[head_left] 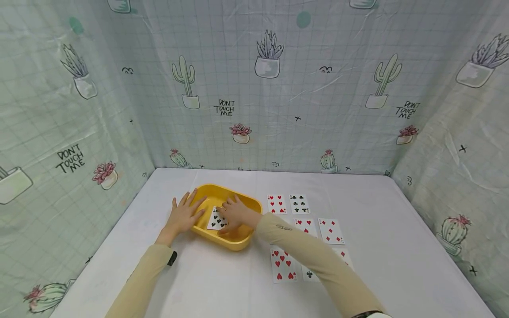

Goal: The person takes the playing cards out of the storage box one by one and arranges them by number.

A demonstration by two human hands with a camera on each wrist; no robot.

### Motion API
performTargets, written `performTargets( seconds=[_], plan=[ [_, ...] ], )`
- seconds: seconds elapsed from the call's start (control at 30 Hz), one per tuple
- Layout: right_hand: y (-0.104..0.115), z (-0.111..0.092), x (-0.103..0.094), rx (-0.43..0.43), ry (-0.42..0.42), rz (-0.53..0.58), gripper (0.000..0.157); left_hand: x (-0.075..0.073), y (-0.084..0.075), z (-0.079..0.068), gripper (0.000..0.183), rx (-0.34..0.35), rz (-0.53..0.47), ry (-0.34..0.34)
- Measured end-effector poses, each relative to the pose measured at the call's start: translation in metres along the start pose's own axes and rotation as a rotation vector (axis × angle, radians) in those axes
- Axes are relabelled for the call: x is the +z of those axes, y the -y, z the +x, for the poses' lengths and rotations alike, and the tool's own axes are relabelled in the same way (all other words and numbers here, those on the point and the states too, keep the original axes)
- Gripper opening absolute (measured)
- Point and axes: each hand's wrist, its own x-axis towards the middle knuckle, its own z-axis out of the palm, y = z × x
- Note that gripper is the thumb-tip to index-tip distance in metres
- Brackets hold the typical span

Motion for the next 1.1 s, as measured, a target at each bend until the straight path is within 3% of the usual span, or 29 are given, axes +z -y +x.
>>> performTargets(
  seconds=[0.23, 1.1],
  plan=[
    [0.004, 0.0, 0.004, 0.016, 0.046, 0.063, 0.081, -0.001, 0.0, 0.0, 0.048, -0.001, 0.003, 0.003],
    [0.004, 0.006, 0.012, 0.029, -0.004, 0.109, 0.063, 0.0, 0.001, -0.001, 0.049, 0.002, 0.017, -0.007]
  ],
)
